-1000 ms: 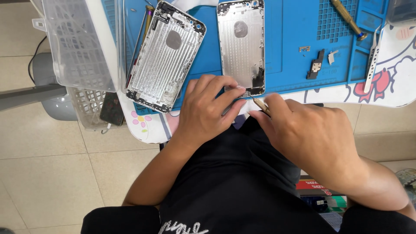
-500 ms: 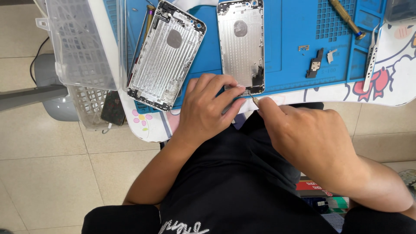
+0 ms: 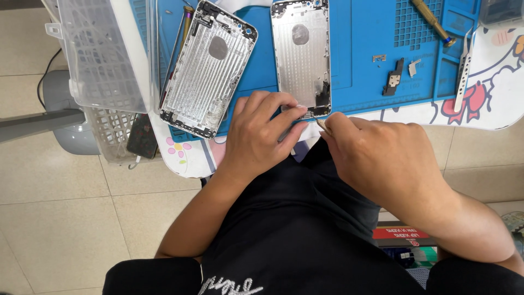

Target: The person works at a repair bench on disassembled phone chassis laid on a blue silicone mat, using a precision screwdriver to unscrew and reposition small internal components and brackets between the phone frames. They pick up small parts from the mat, align them in the phone bodies, and tighten screws, handling the frames one at a time.

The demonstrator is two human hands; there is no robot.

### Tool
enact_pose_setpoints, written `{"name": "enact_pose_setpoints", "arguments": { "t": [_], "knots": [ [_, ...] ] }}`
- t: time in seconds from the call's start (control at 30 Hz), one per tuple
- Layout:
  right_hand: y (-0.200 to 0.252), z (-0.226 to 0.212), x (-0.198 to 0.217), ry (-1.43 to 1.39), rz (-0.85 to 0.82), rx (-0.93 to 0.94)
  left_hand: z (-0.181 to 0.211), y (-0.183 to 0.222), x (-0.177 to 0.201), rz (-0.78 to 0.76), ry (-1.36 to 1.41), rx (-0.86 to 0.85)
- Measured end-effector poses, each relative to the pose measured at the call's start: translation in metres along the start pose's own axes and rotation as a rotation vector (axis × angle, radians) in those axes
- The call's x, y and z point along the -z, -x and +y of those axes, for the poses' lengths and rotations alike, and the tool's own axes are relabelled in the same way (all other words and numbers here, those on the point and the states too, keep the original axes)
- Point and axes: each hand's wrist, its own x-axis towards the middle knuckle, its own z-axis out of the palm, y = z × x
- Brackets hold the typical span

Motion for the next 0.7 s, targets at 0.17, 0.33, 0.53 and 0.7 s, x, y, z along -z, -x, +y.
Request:
{"name": "enact_pose_setpoints", "arguments": {
  "t": [0.17,0.33,0.53,0.7],
  "knots": [
    [0.001,0.002,-0.006,-0.106,0.073,0.004,0.001,0.0,0.0,0.005,0.005,-0.002],
    [0.011,0.007,-0.011,-0.245,0.189,-0.026,0.005,-0.001,-0.002,-0.005,-0.022,-0.015],
    [0.035,0.02,-0.024,-0.552,0.372,-0.044,0.01,-0.006,0.0,-0.011,-0.043,-0.001],
    [0.061,0.05,-0.074,-0.93,0.61,-0.22,0.012,-0.007,-0.001,-0.01,-0.061,0.014]
  ]
}}
